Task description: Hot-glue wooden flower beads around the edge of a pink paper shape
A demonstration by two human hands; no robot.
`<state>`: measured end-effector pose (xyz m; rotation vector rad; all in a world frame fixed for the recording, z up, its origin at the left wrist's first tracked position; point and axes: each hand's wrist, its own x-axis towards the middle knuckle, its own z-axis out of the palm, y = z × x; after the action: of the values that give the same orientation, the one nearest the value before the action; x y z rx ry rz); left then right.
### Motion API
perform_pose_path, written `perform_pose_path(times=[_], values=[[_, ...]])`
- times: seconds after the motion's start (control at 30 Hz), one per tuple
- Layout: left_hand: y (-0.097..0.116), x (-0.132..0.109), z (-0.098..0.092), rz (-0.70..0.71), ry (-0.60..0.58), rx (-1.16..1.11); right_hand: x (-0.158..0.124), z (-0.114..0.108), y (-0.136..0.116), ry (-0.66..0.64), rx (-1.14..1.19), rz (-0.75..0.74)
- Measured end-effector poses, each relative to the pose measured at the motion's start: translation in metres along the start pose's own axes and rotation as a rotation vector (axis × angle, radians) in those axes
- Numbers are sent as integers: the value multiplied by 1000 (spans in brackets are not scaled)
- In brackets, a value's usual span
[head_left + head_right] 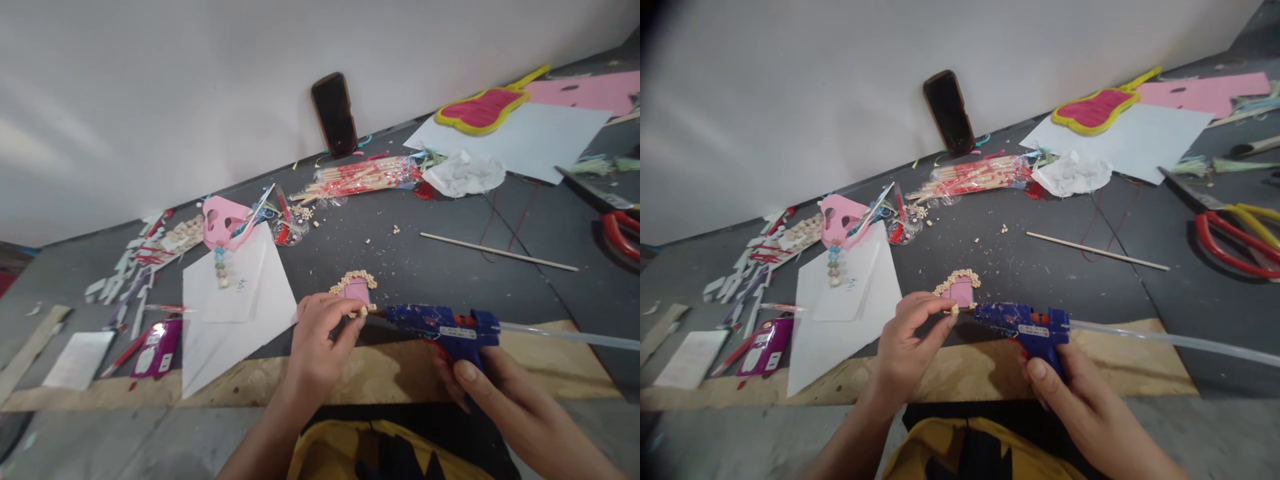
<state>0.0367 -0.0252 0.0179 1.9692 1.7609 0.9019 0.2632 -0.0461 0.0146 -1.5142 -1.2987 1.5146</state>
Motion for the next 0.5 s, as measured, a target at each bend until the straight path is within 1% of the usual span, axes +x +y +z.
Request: perform_pose_path(times=[0.07,0.13,0.2,0.23,0.3,0.37,0.43,0.5], values=[[0,0,-1,-8,12,-12,3,-4,-5,25,-12,4],[-1,-2,-3,-23,25,-15,8,-13,-11,99,-98,-13],[-2,-4,-5,-48,39,-11,19,-29,-15,181,-251,-33],[-3,-5,-6,-60,40,-7,26,-38,-16,200,-329,-33],[-4,-9,-8,-82,35,-1,44,-59,-15,186,-460,-59],[-6,-13,-8,-92,24,2,63,-80,-11,199,-605,-146],[-6,-16,-8,-78,9,25,77,-96,-8,269,-819,-193],[-5,-18,-6,-42,-2,82,81,-102,-9,376,-1062,-204]])
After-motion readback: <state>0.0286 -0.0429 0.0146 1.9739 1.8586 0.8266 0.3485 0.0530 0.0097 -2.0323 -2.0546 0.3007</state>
